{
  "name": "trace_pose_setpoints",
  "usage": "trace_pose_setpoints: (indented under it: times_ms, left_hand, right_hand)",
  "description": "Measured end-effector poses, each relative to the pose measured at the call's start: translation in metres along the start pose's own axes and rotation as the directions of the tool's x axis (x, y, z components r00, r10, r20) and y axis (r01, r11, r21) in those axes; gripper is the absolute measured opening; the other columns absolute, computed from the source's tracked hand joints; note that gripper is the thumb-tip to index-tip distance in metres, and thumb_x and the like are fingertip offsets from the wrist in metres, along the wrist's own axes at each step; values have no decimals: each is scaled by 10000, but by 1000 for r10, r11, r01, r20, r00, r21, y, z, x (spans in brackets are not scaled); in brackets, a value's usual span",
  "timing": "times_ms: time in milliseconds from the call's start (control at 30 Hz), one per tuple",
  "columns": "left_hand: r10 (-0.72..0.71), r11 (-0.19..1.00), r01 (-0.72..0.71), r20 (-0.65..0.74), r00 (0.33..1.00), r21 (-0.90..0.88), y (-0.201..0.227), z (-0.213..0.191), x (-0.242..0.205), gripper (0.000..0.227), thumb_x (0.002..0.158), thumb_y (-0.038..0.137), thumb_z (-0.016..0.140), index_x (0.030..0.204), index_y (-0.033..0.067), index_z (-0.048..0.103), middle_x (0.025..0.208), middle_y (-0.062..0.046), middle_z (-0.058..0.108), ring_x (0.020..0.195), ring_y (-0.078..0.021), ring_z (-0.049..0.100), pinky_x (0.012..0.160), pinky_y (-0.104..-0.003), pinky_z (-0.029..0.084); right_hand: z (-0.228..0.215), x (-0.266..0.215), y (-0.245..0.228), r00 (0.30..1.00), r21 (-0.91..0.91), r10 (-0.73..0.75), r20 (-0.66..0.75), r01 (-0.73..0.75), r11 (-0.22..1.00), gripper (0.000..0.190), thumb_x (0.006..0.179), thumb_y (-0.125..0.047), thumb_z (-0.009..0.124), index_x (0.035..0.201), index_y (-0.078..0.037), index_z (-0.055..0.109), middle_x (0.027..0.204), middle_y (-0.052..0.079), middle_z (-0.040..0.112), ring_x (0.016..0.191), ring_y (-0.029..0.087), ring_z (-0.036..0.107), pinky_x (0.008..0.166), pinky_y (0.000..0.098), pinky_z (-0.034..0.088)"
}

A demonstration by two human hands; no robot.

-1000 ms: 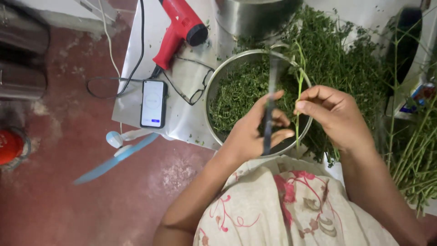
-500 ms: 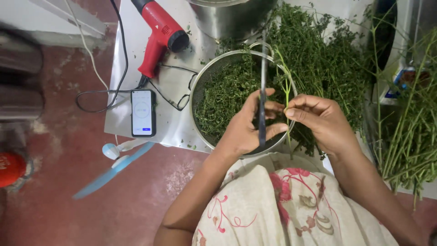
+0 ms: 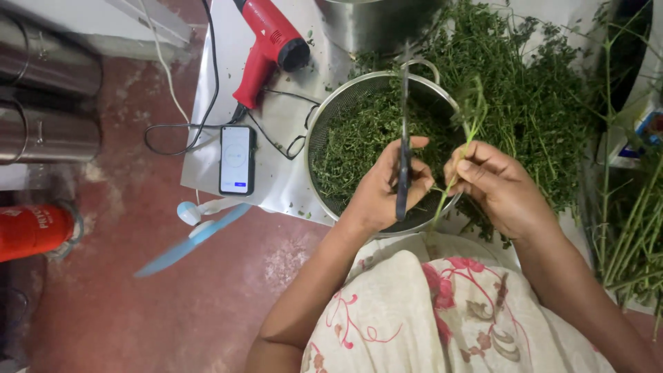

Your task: Cutting green leafy stems into small pieces using scissors over a colander

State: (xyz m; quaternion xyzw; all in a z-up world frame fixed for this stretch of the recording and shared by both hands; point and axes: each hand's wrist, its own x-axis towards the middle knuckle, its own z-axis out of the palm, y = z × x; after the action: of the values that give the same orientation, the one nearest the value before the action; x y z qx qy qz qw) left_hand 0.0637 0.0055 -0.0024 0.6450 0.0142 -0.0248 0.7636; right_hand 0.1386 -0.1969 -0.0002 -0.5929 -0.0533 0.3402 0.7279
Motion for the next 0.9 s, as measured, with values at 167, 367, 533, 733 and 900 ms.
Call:
trace_pose_setpoints:
  times_ms: [167, 367, 533, 733, 900]
  left_hand:
    - [32, 997, -31, -16, 999, 71, -12, -5, -3, 598, 967, 112, 669, 1498, 96, 395, 993, -23, 687, 838, -99, 620, 825, -248, 506]
    - [-29, 985, 15, 80, 996, 171, 40, -11, -21, 744, 960, 171, 674, 1577, 20, 285, 1191, -71, 701, 1063, -189, 691, 1035, -321, 563]
    - [-94, 995, 91, 473, 876, 29, 39, -26, -45, 729, 1004, 383, 632, 1572, 29, 343, 1085, 18, 744, 1145, -248, 765, 1091, -453, 626]
    - [-181, 394, 718, 717, 673, -574, 6, -5, -65, 659, 995, 212, 642, 1546, -77, 427, 1245, -398, 631, 1233, -493, 632, 1175, -555, 447]
    - [-125, 196, 751, 743, 657, -631, 1, 5, -52, 678, 1008, 52, 657, 1590, -120, 354, 1349, -440, 570, 1124, -482, 706, 1044, -585, 536]
  right_hand:
    - [3, 1, -7, 997, -102, -68, 23, 70, 992, 127, 1078, -183, 529, 1006, -81, 546, 943, 78, 619, 797, 183, 650, 726, 328, 622]
    - [-4, 3, -20, 968, -449, -204, -147, 119, 886, 50, 1103, -53, 522, 1054, -53, 513, 850, 96, 612, 672, 190, 661, 660, 297, 623]
    - [-7, 4, -63, 951, -700, -249, -186, 49, 713, 60, 1113, -8, 596, 1077, -54, 582, 871, 71, 660, 718, 170, 680, 672, 295, 560]
    - [6, 18, -92, 921, -810, -389, -33, 203, 550, 45, 1162, -31, 660, 1132, -14, 689, 951, 80, 692, 771, 157, 682, 692, 283, 549]
    - [27, 30, -104, 960, -947, -245, 132, 195, 255, 63, 1077, -155, 684, 1083, -131, 743, 916, 56, 688, 765, 220, 585, 645, 394, 418]
